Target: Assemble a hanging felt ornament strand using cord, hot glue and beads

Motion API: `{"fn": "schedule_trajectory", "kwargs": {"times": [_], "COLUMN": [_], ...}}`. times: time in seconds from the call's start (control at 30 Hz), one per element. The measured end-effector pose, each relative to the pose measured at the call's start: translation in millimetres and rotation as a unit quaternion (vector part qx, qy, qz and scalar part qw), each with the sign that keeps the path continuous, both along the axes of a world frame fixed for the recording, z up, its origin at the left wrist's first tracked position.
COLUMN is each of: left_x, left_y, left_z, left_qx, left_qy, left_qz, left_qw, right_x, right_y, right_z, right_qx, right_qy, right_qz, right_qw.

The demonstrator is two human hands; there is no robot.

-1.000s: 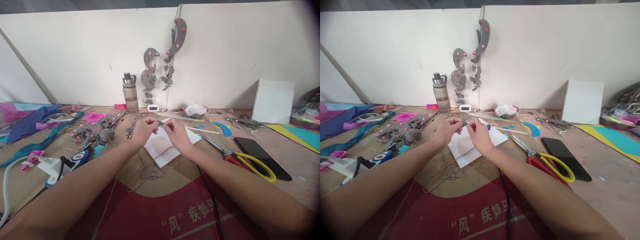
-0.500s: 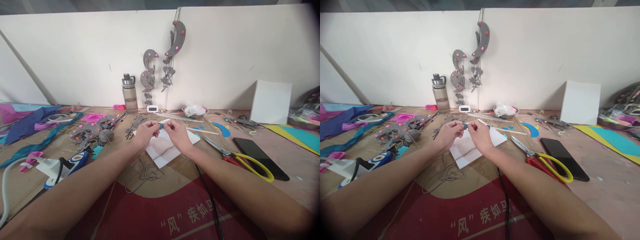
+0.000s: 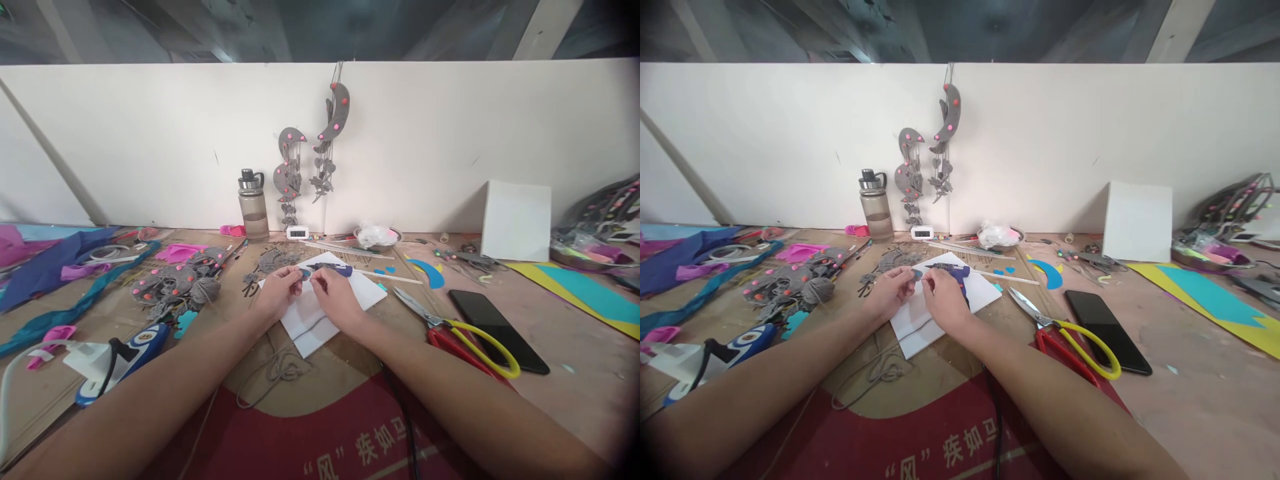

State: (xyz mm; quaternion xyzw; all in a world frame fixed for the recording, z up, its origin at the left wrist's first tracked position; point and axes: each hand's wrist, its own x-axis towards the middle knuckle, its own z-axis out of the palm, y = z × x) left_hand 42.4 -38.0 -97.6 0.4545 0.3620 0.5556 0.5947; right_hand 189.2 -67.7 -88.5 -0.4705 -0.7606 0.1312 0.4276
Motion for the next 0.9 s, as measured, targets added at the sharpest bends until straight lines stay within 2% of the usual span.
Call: {"fn": "schedule_trajectory", "kwargs": {"times": [0.17, 0.33, 0.4, 0.5, 0.6, 0.67, 0.7, 0.77, 0.83, 0.9], "left_x": [-5, -6, -7, -7, -8, -8, -8, -9, -10, -10], "left_y": [2, 3, 1, -2, -4, -3, -3, 0, 3, 6], "left_z": [-2.2, -1.4, 0.9, 5.2, 8.2, 8.4, 7.9, 5.6, 2.2, -1.1], "left_qx": [0.003, -0.024, -0.038, -0.055, -0.042, -0.037, -0.035, -0.028, -0.019, -0.017], "left_qy": [-0.015, -0.056, -0.065, -0.065, -0.085, -0.096, -0.096, -0.099, -0.108, -0.115], "left_qz": [-0.016, 0.012, 0.007, -0.007, -0.007, -0.013, -0.018, -0.025, -0.027, -0.028], "left_qw": [1.000, 0.998, 0.997, 0.996, 0.995, 0.995, 0.995, 0.994, 0.994, 0.993], "right_x": [-5, -13, -17, -25, -29, -28, -24, -12, 6, 25], "right_y": [-13, -25, -30, -44, -66, -77, -79, -74, -57, -34], "right_z": [4.0, 9.4, 10.2, 15.2, 29.2, 41.4, 47.2, 55.5, 57.7, 53.7], "right_qx": [0.027, 0.060, 0.111, 0.215, 0.305, 0.326, 0.318, 0.259, 0.149, 0.062], "right_qy": [-0.097, -0.187, -0.239, -0.299, -0.284, -0.238, -0.207, -0.141, -0.097, -0.099], "right_qz": [0.016, 0.050, 0.095, 0.179, 0.277, 0.313, 0.304, 0.227, 0.077, -0.075], "right_qw": [0.995, 0.979, 0.960, 0.912, 0.866, 0.860, 0.874, 0.928, 0.981, 0.990]}}
